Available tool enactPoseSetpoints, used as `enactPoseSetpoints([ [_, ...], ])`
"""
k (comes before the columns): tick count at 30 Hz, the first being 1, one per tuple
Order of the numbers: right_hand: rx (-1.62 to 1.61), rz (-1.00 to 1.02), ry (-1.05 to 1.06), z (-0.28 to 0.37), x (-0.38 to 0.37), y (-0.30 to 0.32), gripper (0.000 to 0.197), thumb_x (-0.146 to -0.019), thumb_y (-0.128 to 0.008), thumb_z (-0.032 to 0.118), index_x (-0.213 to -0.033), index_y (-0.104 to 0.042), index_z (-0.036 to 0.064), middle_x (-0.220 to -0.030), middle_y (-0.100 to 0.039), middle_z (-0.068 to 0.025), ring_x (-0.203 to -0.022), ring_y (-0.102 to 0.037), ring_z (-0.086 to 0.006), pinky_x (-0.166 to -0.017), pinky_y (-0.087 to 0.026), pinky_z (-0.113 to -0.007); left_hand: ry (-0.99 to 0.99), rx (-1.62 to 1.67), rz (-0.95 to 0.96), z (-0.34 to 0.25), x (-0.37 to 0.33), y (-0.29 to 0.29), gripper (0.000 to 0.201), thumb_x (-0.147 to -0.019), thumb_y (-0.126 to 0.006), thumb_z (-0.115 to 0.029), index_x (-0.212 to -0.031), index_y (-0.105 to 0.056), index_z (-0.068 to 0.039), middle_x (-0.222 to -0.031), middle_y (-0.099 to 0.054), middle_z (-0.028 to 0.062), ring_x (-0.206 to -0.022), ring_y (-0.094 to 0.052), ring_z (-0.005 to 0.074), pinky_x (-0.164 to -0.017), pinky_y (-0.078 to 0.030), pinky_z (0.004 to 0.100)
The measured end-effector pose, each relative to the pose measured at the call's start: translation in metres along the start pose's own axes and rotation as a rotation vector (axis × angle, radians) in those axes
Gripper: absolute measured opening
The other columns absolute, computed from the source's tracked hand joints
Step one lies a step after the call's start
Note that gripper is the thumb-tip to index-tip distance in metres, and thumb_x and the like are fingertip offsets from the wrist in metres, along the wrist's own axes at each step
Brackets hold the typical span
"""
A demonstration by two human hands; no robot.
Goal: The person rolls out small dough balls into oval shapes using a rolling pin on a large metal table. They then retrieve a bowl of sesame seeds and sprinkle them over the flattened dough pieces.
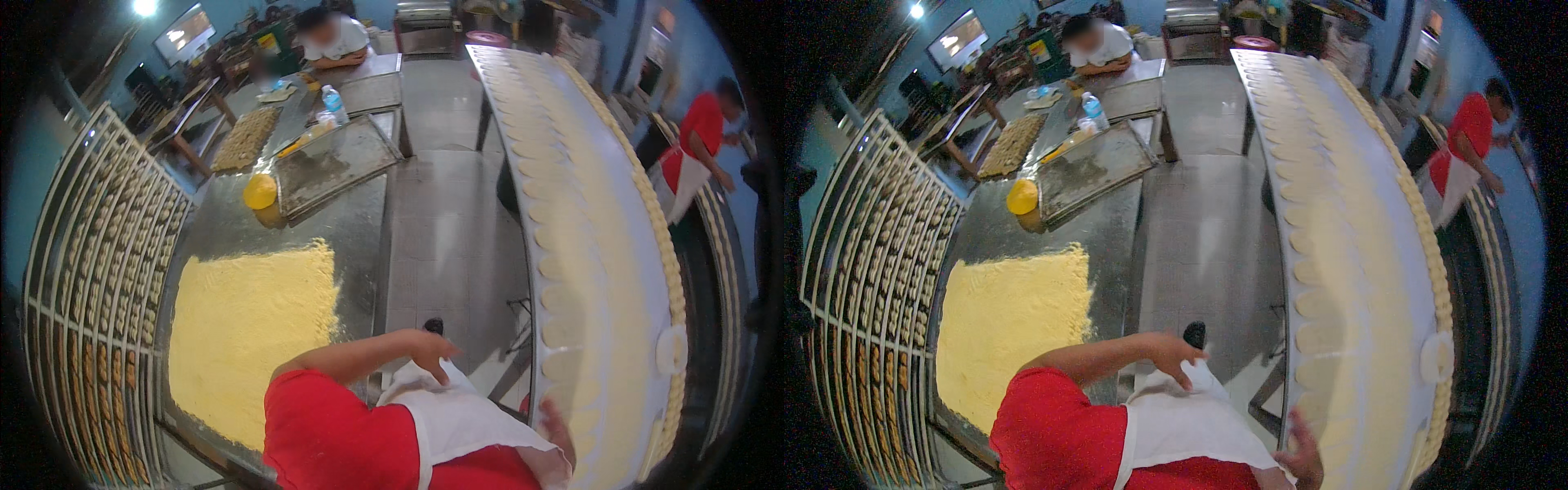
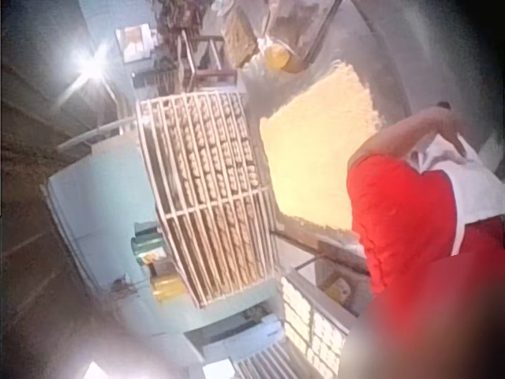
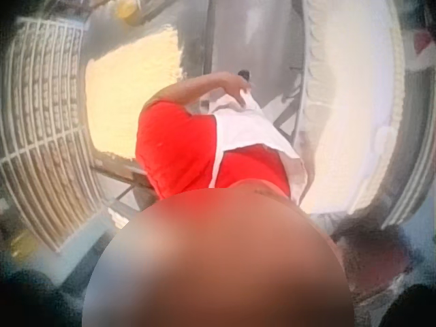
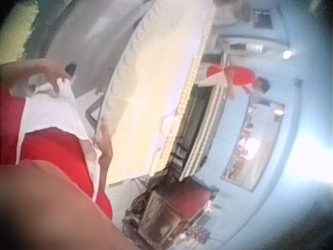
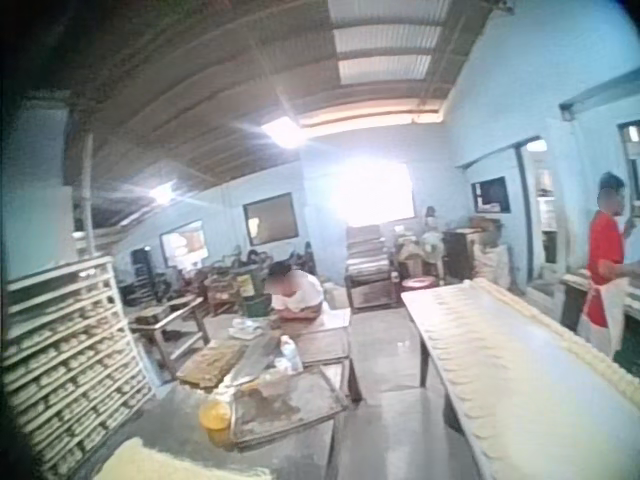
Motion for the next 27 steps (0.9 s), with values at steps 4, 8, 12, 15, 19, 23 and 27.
enactPoseSetpoints([
  [4, 0.001, 0.237, -0.142, 0.009, -0.081, -0.005, 0.08, -0.081, -0.082, 0.018, -0.151, -0.047, 0.006, -0.141, -0.059, -0.0144, -0.121, -0.058, -0.0248, -0.1, -0.046, -0.041, -0.287, 0.125, 0.014, 0.027, 0.022, 0.015, 0.111, -0.079, -0.085, -0.05, -0.163, -0.024, -0.011, -0.16, -0.037, 0.023, -0.148, -0.035, 0.041, -0.121, -0.028, 0.051],
  [8, -0.025, 0.436, -0.288, 0.033, -0.148, -0.016, 0.077, -0.084, -0.08, 0.018, -0.152, -0.046, 0.0074, -0.136, -0.064, -0.0128, -0.113, -0.062, -0.0218, -0.094, -0.05, -0.04, 0.247, -0.178, -0.356, 0.115, 0.051, 0.083, 0.092, -0.088, -0.076, -0.047, -0.158, -0.032, -0.007, -0.152, -0.048, 0.0235, -0.14, -0.045, 0.0417, -0.117, -0.033, 0.0525],
  [12, -0.048, 0.417, 0.11, 0.14, -0.193, -0.04, 0.065, -0.088, -0.075, 0.014, -0.148, -0.051, 0.0098, -0.125, -0.07, -0.009, -0.097, -0.065, -0.0186, -0.082, -0.054, -0.039, 0.058, 0.136, -0.741, 0.133, 0.088, 0.146, 0.076, -0.092, -0.072, -0.032, -0.154, -0.039, -0.003, -0.132, -0.064, 0.0215, -0.121, -0.061, 0.0382, -0.103, -0.047, 0.0474],
  [15, -0.005, 0.632, -0.17, 0.175, -0.234, -0.018, 0.055, -0.092, -0.07, 0.009, -0.145, -0.056, 0.0102, -0.121, -0.071, -0.0069, -0.094, -0.065, -0.017, -0.079, -0.054, -0.036, -0.094, 0.325, -0.694, 0.137, 0.099, 0.172, 0.068, -0.093, -0.071, -0.026, -0.151, -0.044, -0.002, -0.118, -0.07, 0.021, -0.107, -0.067, 0.0361, -0.091, -0.053, 0.0439],
  [19, 0.203, 0.714, -0.183, 0.168, -0.297, -0.006, 0.056, -0.095, -0.069, 0.009, -0.149, -0.052, 0.0096, -0.124, -0.07, -0.007, -0.099, -0.065, -0.0162, -0.084, -0.054, -0.033, -0.149, 0.319, -0.843, 0.141, 0.106, 0.205, 0.061, -0.093, -0.071, -0.025, -0.147, -0.051, -0.004, -0.105, -0.073, 0.0214, -0.095, -0.071, 0.0341, -0.081, -0.054, 0.0433],
  [23, -0.161, 0.7, -0.07, 0.176, -0.348, -0.015, 0.062, -0.095, -0.071, 0.01, -0.152, -0.048, 0.0101, -0.13, -0.067, -0.0079, -0.106, -0.064, -0.0159, -0.09, -0.053, -0.031, -0.132, 0.352, -1.141, 0.154, 0.111, 0.247, 0.057, -0.093, -0.07, -0.021, -0.146, -0.053, -0.008, -0.093, -0.073, 0.0196, -0.084, -0.071, 0.0345, -0.079, -0.055, 0.0438],
  [27, -0.314, 0.913, -0.064, 0.211, -0.376, -0.003, 0.07, -0.093, -0.074, 0.011, -0.156, -0.043, 0.0127, -0.138, -0.062, -0.0084, -0.115, -0.06, -0.0157, -0.099, -0.048, -0.029, -0.079, 0.36, -1.165, 0.166, 0.107, 0.299, 0.055, -0.093, -0.07, -0.02, -0.144, -0.054, -0.01, -0.091, -0.073, 0.0183, -0.081, -0.07, 0.0329, -0.077, -0.055, 0.0427],
])
Point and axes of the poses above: each hand's wrist, its own x-axis away from the middle knuckle, its own y-axis out of the back of the hand, z = x × y, the point moved 7 cm from there along -x, towards the middle knuckle
